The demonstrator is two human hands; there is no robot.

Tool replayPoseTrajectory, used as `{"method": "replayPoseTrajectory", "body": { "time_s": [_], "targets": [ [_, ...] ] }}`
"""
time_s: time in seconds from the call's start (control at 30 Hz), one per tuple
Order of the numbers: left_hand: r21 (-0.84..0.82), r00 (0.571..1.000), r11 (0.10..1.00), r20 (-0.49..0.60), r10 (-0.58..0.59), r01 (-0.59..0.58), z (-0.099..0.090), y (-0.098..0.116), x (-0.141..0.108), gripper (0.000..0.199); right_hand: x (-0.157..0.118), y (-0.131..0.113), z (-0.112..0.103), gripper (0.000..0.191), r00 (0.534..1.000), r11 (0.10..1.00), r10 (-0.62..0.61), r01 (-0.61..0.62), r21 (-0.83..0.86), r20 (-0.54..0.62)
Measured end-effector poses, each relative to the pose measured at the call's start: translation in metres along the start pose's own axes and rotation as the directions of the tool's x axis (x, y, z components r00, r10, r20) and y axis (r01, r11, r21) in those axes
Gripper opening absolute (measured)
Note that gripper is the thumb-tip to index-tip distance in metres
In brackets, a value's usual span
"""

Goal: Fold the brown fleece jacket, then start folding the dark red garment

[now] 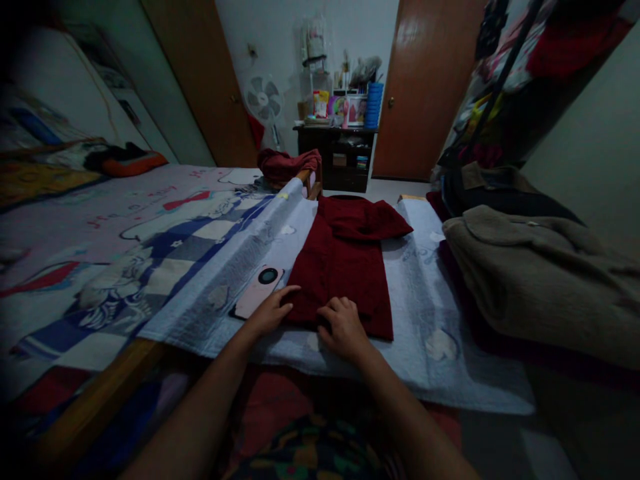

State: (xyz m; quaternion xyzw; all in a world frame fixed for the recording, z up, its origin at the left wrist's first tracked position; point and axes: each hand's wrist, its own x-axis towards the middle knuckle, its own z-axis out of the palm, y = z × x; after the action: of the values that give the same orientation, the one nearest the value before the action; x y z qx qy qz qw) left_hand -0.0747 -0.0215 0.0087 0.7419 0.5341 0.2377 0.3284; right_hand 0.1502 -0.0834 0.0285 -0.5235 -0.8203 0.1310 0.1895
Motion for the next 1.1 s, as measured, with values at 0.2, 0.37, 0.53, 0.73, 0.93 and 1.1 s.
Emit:
{"method": "replayPoseTrajectory", "body": {
  "time_s": [0.2, 0.37, 0.53, 0.73, 0.93, 1.1],
  "targets": [
    [0.363, 0.991, 0.925, 0.028, -0.133, 0.114, 0.001, 0.012, -0.013, 0.046, 0.005, -0.004, -0.008, 0.025, 0.998, 1.0, -0.01, 0.01, -0.002, 0.07],
    [0.592, 0.996, 0.805, -0.092, 0.013, 0.044, 0.001, 0.026, -0.015, 0.038, 0.023, -0.004, -0.013, 0.02, 0.998, 0.998, 0.047, -0.045, -0.046, 0.049],
    [0.469, 0.987, 0.869, 0.104, 0.123, -0.158, 0.002, 0.034, 0.001, 0.036, 0.047, 0.006, -0.015, 0.017, 0.985, 0.962, 0.174, -0.174, -0.208, -0.018],
    [0.509, 0.993, 0.858, 0.114, 0.019, -0.075, 0.004, 0.046, 0.03, 0.032, 0.057, 0.018, -0.01, 0.038, 0.955, 0.926, 0.293, -0.27, -0.263, 0.048],
    [0.524, 0.979, 0.84, -0.049, 0.196, -0.142, 0.019, 0.034, 0.082, 0.044, 0.054, 0.025, -0.008, 0.03, 0.951, 0.937, 0.301, -0.282, -0.206, 0.066],
    [0.504, 0.983, 0.856, -0.063, 0.17, -0.115, 0.041, 0.013, 0.099, 0.05, 0.051, 0.027, -0.009, 0.025, 0.961, 0.951, 0.267, -0.252, -0.181, 0.066]
  ]
}}
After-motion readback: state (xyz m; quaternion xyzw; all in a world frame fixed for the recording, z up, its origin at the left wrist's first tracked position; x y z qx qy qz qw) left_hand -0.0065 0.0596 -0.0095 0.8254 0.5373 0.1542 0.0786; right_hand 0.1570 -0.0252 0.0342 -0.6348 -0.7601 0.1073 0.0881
